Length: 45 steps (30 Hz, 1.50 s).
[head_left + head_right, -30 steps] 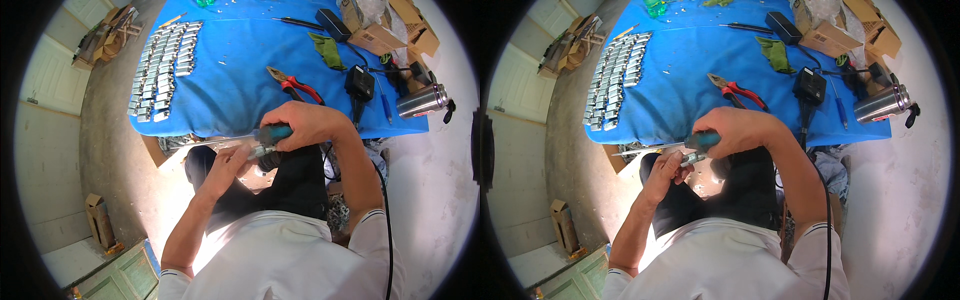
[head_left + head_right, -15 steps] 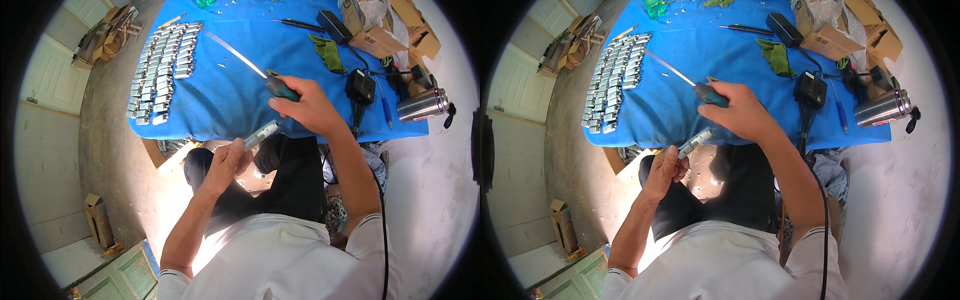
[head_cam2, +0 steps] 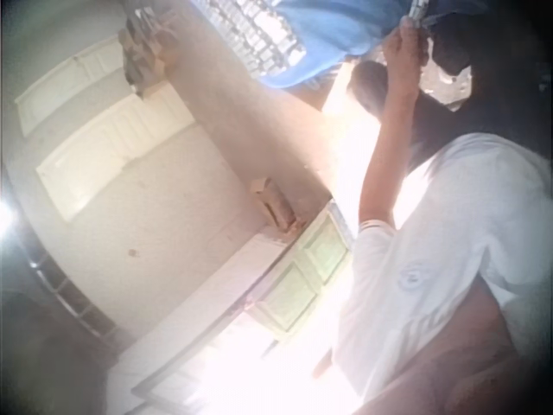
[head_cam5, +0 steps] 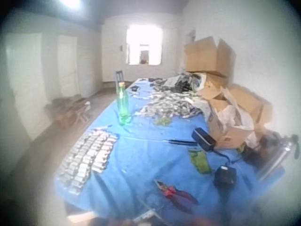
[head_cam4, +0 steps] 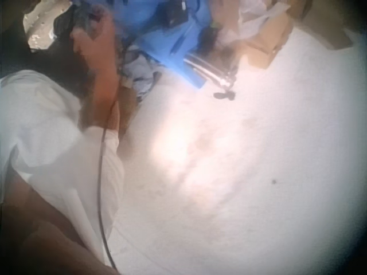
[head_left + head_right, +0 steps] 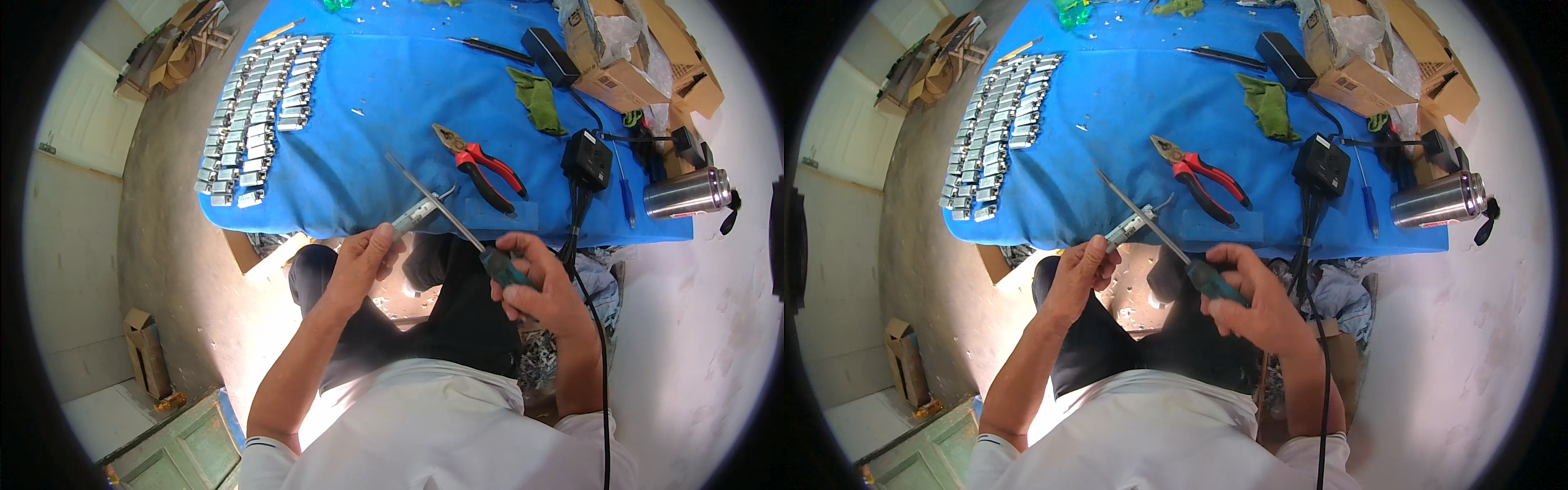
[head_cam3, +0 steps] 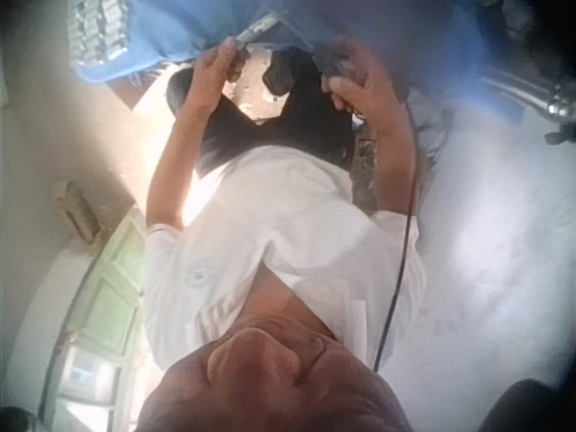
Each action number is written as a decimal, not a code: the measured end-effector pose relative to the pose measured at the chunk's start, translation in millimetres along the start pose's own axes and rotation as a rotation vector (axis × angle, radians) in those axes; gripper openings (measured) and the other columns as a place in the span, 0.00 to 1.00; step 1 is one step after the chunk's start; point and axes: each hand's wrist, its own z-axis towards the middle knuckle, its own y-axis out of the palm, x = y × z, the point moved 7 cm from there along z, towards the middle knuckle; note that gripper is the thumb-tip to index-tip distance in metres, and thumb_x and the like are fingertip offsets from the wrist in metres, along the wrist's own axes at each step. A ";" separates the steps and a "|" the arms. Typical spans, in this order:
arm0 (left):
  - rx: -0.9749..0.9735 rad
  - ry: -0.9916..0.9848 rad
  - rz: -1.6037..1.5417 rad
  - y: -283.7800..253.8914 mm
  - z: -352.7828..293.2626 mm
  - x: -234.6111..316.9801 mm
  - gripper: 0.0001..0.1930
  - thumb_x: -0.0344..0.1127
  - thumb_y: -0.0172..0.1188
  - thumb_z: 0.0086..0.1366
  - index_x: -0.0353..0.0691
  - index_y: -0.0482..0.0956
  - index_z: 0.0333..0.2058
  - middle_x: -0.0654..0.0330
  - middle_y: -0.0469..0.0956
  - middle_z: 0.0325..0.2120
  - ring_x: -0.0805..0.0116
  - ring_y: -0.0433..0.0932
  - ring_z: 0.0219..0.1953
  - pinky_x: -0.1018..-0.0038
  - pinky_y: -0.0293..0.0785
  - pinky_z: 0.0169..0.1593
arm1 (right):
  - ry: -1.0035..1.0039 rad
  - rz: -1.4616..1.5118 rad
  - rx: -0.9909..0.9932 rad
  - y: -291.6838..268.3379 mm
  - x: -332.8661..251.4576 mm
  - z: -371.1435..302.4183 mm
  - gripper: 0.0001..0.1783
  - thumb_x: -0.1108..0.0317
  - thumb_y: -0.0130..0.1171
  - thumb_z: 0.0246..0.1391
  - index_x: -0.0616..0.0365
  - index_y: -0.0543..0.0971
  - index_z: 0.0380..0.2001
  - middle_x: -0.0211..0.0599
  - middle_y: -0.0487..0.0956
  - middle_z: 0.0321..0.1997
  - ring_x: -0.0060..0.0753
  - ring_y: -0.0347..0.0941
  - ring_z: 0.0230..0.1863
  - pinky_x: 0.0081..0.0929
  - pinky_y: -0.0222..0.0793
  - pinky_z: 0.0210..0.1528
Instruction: The person sits on the floor and uses a soldering iron to work on small cylindrical batteries. They then use a screwdriver to pry open a battery casing and place the components on a blue table.
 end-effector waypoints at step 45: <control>0.180 -0.113 -0.372 -4.4 -2.5 -24.1 0.21 0.53 0.49 0.69 0.41 0.70 0.26 0.65 0.67 0.19 0.78 0.61 0.18 0.79 0.58 0.22 | 0.014 -0.327 0.178 -12.6 8.6 -64.4 0.22 0.75 0.59 0.49 0.61 0.77 0.50 0.35 0.80 0.33 0.18 0.73 0.30 0.18 0.69 0.35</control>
